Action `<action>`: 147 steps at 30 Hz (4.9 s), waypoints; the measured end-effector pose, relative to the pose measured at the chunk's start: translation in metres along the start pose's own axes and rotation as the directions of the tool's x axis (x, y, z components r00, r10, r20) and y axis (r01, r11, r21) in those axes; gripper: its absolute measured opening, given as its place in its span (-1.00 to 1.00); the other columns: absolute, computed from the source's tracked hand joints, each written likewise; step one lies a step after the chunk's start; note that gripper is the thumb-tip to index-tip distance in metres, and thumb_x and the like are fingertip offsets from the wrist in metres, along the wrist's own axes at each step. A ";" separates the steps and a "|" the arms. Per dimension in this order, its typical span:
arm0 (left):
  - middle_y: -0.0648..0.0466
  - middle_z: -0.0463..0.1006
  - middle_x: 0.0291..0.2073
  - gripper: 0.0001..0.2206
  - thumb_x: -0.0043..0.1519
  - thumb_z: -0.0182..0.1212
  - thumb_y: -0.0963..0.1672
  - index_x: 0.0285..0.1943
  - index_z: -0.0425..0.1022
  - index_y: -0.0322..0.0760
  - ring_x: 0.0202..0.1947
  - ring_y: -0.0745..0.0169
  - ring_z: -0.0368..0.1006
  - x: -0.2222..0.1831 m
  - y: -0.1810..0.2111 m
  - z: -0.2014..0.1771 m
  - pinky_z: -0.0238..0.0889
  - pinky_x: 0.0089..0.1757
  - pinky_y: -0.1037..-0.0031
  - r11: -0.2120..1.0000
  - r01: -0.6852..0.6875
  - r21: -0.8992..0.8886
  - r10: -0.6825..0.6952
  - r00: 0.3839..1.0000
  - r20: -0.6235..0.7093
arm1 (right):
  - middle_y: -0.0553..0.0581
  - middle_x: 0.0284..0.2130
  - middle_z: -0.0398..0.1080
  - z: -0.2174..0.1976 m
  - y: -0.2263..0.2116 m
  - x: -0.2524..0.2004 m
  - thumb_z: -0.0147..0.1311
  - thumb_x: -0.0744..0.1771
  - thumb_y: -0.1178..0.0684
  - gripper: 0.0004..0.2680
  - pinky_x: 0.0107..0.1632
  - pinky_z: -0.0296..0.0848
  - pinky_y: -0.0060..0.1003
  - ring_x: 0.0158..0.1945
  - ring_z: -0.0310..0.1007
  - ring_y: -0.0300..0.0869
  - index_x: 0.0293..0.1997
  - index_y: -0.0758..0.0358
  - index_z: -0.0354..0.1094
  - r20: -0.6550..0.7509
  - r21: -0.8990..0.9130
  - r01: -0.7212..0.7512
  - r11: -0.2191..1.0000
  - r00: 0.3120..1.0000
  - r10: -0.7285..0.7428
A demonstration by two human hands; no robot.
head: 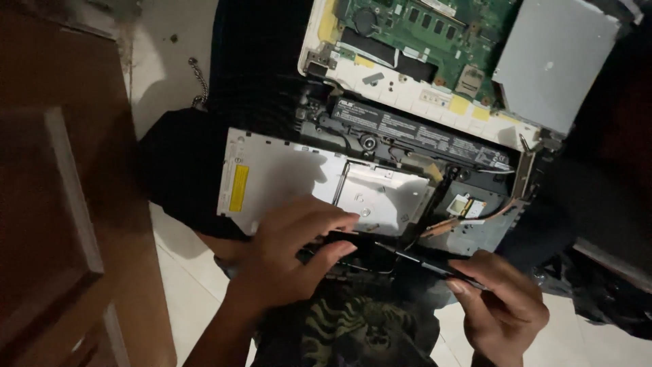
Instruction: The person is disassembling a laptop, specifically removing the optical drive and unscrewing internal components.
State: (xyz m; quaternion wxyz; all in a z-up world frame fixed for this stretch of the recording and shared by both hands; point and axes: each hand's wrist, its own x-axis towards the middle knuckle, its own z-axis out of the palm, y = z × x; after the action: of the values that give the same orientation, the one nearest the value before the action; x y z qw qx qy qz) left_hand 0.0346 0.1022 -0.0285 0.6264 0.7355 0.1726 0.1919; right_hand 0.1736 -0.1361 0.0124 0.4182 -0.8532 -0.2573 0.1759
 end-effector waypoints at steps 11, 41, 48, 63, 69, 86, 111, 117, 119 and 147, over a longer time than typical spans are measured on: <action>-0.02 0.37 0.34 -0.40 0.24 0.27 0.22 0.28 0.47 -0.15 0.42 -0.11 0.24 0.025 -0.037 0.014 -0.15 0.22 -0.35 0.709 -0.115 0.696 0.038 0.991 0.125 | 0.27 -0.27 0.51 0.041 -0.001 0.027 0.01 0.38 0.17 -0.90 0.12 0.65 -0.15 -0.08 0.66 0.07 -0.07 0.38 0.38 -0.170 0.278 -0.262 0.924 0.933 0.316; 0.02 0.35 0.37 -0.18 0.10 0.33 0.26 0.43 0.35 -0.19 0.39 -0.03 0.21 0.019 -0.037 0.005 -0.16 0.23 -0.46 0.606 -0.247 0.756 0.041 0.959 0.281 | 0.29 -0.04 0.53 0.051 -0.020 0.039 0.10 0.35 0.26 -0.91 0.28 0.53 -0.16 0.12 0.58 0.00 -0.09 0.35 0.44 -0.078 0.152 -0.135 0.979 0.986 0.148; 0.03 0.35 0.38 -0.12 0.01 0.42 0.28 0.41 0.35 -0.19 0.40 -0.05 0.21 0.013 -0.046 0.005 -0.17 0.23 -0.48 0.595 -0.281 0.753 0.090 0.954 0.285 | 0.26 -0.26 0.57 0.015 -0.024 0.057 0.31 0.32 0.24 -0.91 -0.12 0.51 -0.21 -0.23 0.59 -0.06 -0.15 0.43 0.54 0.140 -0.303 0.297 0.905 0.954 -0.266; 0.02 0.22 0.49 -0.07 0.06 0.19 0.34 0.51 0.21 -0.14 0.49 -0.01 0.07 0.010 -0.049 0.003 -0.44 0.33 -0.41 0.529 -0.289 0.798 0.010 0.942 0.335 | 0.26 -0.30 0.50 0.012 -0.062 0.070 0.32 0.34 0.21 -0.86 -0.26 0.44 -0.13 -0.30 0.53 -0.01 -0.03 0.39 0.55 0.343 -0.448 0.492 0.747 0.866 -0.364; 0.06 0.21 0.51 -0.06 0.10 0.06 0.38 0.54 0.17 -0.13 0.50 0.03 0.06 0.008 -0.052 0.003 -0.43 0.33 -0.39 0.460 -0.309 0.832 0.006 0.939 0.345 | 0.28 -0.27 0.52 0.012 -0.063 0.070 0.36 0.34 0.16 -0.84 -0.27 0.49 -0.09 -0.28 0.55 0.03 -0.03 0.37 0.58 0.386 -0.534 0.564 0.630 0.825 -0.412; 0.04 0.25 0.49 -0.09 0.11 0.07 0.36 0.52 0.21 -0.16 0.49 0.00 0.10 0.008 -0.052 0.003 -0.43 0.33 -0.38 0.476 -0.317 0.820 0.024 0.937 0.349 | 0.12 -0.41 0.40 0.014 -0.079 0.075 0.34 0.37 0.10 -0.88 -0.39 0.31 -0.15 -0.44 0.39 -0.05 -0.02 0.23 0.58 0.460 -0.587 0.609 0.534 0.793 -0.399; 0.02 0.32 0.44 -0.07 0.12 0.10 0.36 0.52 0.21 -0.22 0.47 0.00 0.15 0.005 -0.048 -0.002 -0.40 0.34 -0.34 0.451 -0.333 0.828 0.094 0.940 0.327 | -0.13 -0.73 0.14 0.038 -0.129 0.112 -0.05 0.52 -0.12 -0.71 -0.67 0.09 -0.32 -0.73 0.00 -0.29 -0.39 0.01 0.28 0.785 -0.614 0.785 0.076 0.618 -0.042; 0.06 0.26 0.48 -0.08 0.15 -0.03 0.38 0.53 0.20 -0.16 0.48 0.05 0.10 0.004 -0.047 -0.003 -0.41 0.35 -0.30 0.418 -0.332 0.846 0.068 0.940 0.335 | -0.05 -0.73 0.12 0.038 -0.128 0.116 -0.08 0.47 0.18 -0.77 -0.67 0.08 -0.23 -0.69 -0.04 -0.22 -0.40 0.13 0.25 0.798 -0.574 0.763 0.297 0.602 -0.004; 0.04 0.25 0.48 -0.09 0.14 0.00 0.38 0.52 0.22 -0.17 0.48 0.04 0.09 0.004 -0.047 -0.003 -0.37 0.34 -0.32 0.425 -0.337 0.840 0.083 0.939 0.334 | -0.02 -0.75 0.28 0.037 -0.132 0.115 0.10 0.45 0.09 -0.89 -0.74 0.20 -0.32 -0.77 0.14 -0.23 -0.22 0.21 0.44 0.768 -0.557 0.757 0.341 0.626 -0.135; 0.00 0.17 0.52 -0.13 0.23 -0.16 0.35 0.55 0.14 -0.19 0.52 -0.04 0.02 0.002 -0.058 0.000 -0.50 0.34 -0.38 0.501 -0.333 0.799 0.059 0.934 0.352 | -0.05 -0.26 0.42 0.021 -0.110 0.126 0.27 0.33 0.19 -0.76 -0.38 0.46 -0.36 -0.22 0.44 -0.18 0.09 0.07 0.43 0.924 -0.351 0.889 -0.293 0.278 -0.264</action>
State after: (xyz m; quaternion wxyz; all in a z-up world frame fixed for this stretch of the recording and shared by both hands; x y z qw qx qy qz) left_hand 0.0358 0.1121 -0.0861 0.1803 0.9800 0.0683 0.0485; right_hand 0.2316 0.0080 0.0778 -0.2572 -0.5189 -0.8129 -0.0614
